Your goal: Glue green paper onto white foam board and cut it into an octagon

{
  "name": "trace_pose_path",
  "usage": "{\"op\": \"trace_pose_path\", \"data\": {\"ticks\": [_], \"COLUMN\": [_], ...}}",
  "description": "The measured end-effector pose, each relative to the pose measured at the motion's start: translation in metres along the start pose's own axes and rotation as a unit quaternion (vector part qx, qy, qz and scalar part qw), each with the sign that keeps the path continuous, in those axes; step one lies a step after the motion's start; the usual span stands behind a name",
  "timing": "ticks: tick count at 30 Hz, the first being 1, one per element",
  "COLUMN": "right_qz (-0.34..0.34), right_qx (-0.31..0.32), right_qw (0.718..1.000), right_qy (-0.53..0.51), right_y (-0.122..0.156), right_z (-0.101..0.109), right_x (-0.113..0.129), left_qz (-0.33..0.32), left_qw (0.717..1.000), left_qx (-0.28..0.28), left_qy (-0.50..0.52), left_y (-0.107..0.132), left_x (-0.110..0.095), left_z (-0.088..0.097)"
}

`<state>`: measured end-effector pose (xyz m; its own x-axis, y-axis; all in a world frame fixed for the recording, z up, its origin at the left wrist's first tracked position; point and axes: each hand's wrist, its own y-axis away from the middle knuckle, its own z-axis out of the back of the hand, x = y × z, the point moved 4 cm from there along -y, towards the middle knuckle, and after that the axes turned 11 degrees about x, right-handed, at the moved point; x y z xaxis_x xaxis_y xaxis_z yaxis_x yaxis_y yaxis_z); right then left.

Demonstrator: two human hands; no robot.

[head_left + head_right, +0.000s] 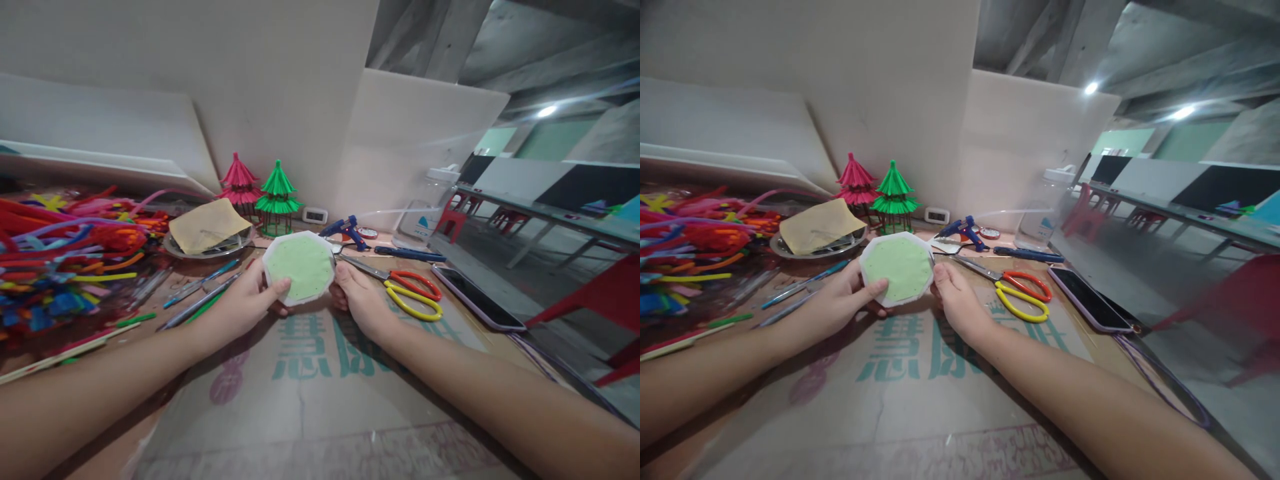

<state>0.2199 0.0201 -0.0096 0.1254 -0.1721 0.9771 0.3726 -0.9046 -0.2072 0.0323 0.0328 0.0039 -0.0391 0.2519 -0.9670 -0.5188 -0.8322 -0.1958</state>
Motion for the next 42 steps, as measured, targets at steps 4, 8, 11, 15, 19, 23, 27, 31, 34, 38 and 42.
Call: {"op": "trace_pose_path", "data": {"ticks": [4, 8, 11, 15, 19, 23, 27, 31, 34, 38, 42], "right_qz": [0.006, 0.006, 0.003, 0.006, 0.008, 0.011, 0.005, -0.004, 0.002, 0.015, 0.010], "right_qx": [0.007, 0.005, -0.004, -0.007, -0.003, 0.001, 0.001, 0.010, 0.014, 0.011, 0.016], "right_qw": [1.000, 1.000, 1.000, 1.000, 1.000, 1.000, 1.000, 1.000, 1.000, 1.000, 1.000], "right_qy": [0.004, 0.008, 0.006, -0.001, -0.013, -0.016, -0.018, -0.011, -0.015, -0.016, -0.025], "right_y": [-0.001, -0.001, -0.001, -0.001, -0.002, -0.001, -0.002, -0.002, -0.002, -0.001, -0.002], "right_z": [0.000, 0.001, 0.002, 0.001, -0.001, -0.001, 0.000, -0.001, -0.002, -0.002, -0.002], "right_x": [0.001, 0.000, -0.001, 0.001, 0.003, 0.004, 0.002, 0.002, 0.002, 0.002, 0.001], "left_qz": [-0.001, -0.001, 0.001, 0.002, 0.002, 0.006, 0.004, -0.004, -0.003, 0.008, 0.008], "left_qw": [1.000, 1.000, 1.000, 1.000, 1.000, 1.000, 1.000, 1.000, 1.000, 1.000, 1.000], "left_qx": [0.003, 0.006, 0.008, 0.013, 0.020, 0.021, 0.003, -0.010, -0.003, 0.005, 0.014], "left_qy": [0.001, -0.011, -0.014, -0.014, -0.015, -0.002, -0.002, -0.001, -0.004, 0.000, 0.003], "left_y": [0.001, 0.001, 0.001, 0.000, -0.001, -0.001, 0.000, 0.000, -0.001, -0.002, -0.002], "left_x": [0.001, 0.002, 0.003, 0.005, 0.007, 0.004, -0.002, -0.003, 0.000, 0.002, 0.002], "left_z": [-0.001, -0.001, 0.000, 0.000, 0.001, 0.000, 0.001, 0.002, 0.001, 0.001, 0.000]}}
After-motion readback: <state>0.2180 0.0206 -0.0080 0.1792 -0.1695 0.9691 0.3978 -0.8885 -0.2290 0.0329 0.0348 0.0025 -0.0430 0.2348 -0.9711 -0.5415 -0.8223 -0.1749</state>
